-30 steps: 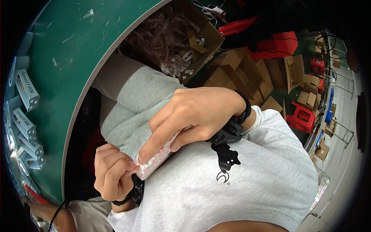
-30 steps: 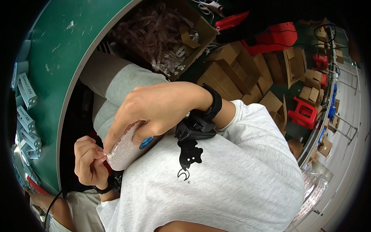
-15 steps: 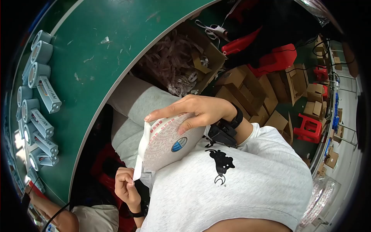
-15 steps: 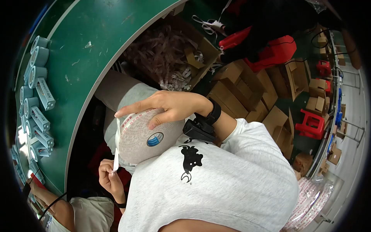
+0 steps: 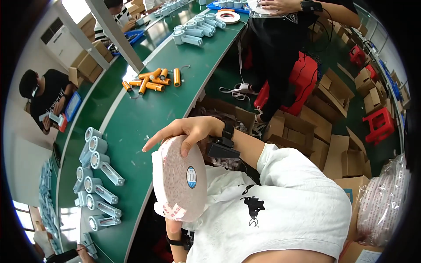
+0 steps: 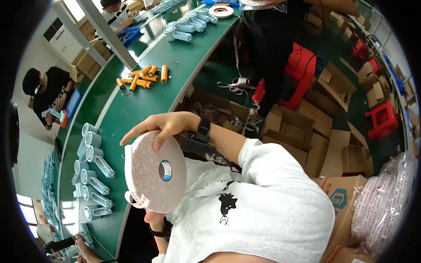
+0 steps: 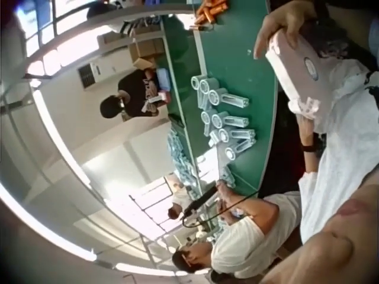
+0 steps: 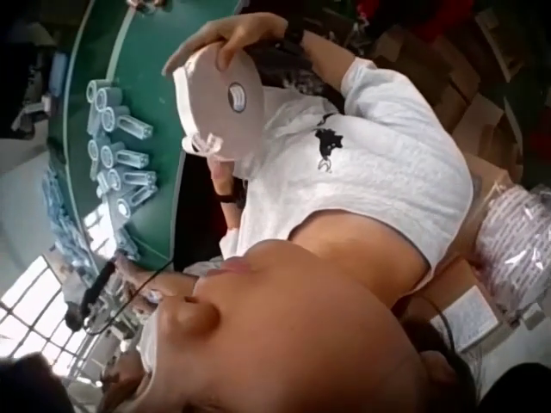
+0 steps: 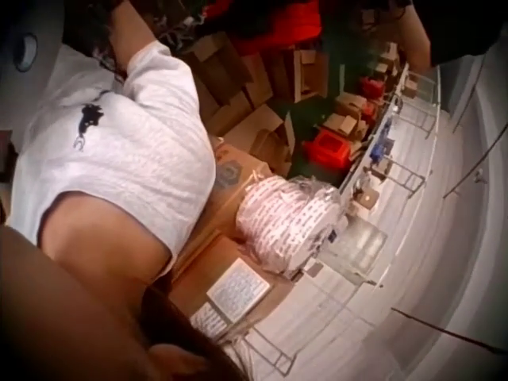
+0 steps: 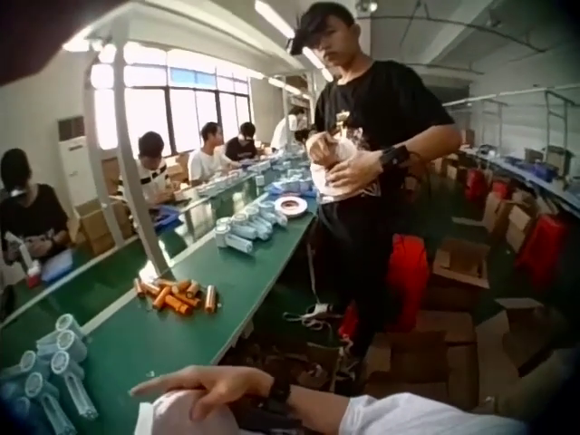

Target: The person assembles fans by peeling adhesive tape from a roll, applying it to batteries, and pressing the batteries into the fan housings.

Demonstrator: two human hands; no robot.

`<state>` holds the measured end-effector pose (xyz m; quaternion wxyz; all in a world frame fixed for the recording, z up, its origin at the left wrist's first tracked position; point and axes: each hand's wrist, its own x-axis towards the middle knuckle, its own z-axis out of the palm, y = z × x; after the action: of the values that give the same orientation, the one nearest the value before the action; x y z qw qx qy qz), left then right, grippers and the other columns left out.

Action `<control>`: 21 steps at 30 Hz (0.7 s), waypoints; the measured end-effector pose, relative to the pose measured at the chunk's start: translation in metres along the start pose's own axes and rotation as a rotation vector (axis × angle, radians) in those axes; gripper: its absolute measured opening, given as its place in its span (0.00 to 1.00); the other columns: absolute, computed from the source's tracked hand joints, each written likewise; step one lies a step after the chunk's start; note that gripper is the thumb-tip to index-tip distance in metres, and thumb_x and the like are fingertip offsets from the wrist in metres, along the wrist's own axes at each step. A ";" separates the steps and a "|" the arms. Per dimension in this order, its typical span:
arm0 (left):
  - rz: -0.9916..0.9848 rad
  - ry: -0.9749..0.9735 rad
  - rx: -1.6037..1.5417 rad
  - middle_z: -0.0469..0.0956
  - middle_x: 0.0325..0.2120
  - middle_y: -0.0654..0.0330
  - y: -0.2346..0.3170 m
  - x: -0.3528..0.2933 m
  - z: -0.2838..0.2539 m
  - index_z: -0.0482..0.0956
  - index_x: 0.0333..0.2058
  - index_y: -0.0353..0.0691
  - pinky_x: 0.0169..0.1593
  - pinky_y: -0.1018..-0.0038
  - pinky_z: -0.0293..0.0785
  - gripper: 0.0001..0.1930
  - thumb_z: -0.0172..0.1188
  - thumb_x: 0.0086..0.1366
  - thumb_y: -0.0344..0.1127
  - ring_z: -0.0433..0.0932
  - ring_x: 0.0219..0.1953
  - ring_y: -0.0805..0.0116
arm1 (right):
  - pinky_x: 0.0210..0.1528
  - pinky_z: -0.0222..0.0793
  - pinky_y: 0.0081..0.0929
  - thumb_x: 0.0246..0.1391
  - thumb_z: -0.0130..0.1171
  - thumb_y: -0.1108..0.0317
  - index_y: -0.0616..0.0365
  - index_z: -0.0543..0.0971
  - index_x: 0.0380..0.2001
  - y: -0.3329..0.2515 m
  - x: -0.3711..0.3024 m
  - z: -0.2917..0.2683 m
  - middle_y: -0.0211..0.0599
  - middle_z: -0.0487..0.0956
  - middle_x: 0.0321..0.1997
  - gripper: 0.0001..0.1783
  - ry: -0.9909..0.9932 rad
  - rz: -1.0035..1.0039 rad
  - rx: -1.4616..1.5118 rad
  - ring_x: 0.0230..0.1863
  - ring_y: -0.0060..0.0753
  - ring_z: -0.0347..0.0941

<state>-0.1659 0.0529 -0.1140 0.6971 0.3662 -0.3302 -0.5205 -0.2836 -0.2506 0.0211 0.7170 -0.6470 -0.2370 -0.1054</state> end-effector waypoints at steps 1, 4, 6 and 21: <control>0.117 -0.001 0.558 0.61 0.55 0.52 0.012 0.005 0.001 0.55 0.57 0.33 0.56 0.68 0.62 0.31 0.47 0.62 0.48 0.64 0.55 0.61 | 0.53 0.62 0.24 0.38 0.66 0.69 0.65 0.61 0.58 0.001 0.009 -0.005 0.42 0.71 0.54 0.41 -0.017 -0.034 -0.035 0.52 0.28 0.68; 0.257 0.032 1.042 0.60 0.56 0.52 0.047 0.014 -0.008 0.55 0.57 0.33 0.56 0.68 0.62 0.29 0.41 0.66 0.50 0.63 0.55 0.61 | 0.54 0.60 0.23 0.39 0.66 0.68 0.62 0.65 0.56 0.016 0.053 -0.007 0.40 0.72 0.54 0.38 -0.046 -0.015 -0.006 0.52 0.26 0.67; 0.246 0.075 0.857 0.60 0.55 0.52 0.064 0.024 -0.013 0.54 0.57 0.32 0.55 0.67 0.64 0.32 0.42 0.65 0.52 0.64 0.54 0.61 | 0.55 0.59 0.22 0.39 0.66 0.67 0.61 0.66 0.56 0.021 0.078 -0.013 0.39 0.72 0.53 0.37 -0.043 0.002 0.008 0.52 0.26 0.67; 0.395 0.562 0.429 0.58 0.56 0.51 0.117 0.092 -0.011 0.47 0.60 0.36 0.59 0.65 0.56 0.41 0.57 0.55 0.47 0.58 0.57 0.57 | 0.28 0.73 0.34 0.41 0.62 0.59 0.69 0.78 0.26 0.046 0.107 -0.228 0.53 0.78 0.30 0.19 0.848 0.957 -1.410 0.31 0.45 0.78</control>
<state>-0.0777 -0.0125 -0.0128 0.7546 0.5609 -0.2919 -0.1755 -0.1235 -0.4501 0.0203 0.1550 -0.8668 0.4511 -0.1453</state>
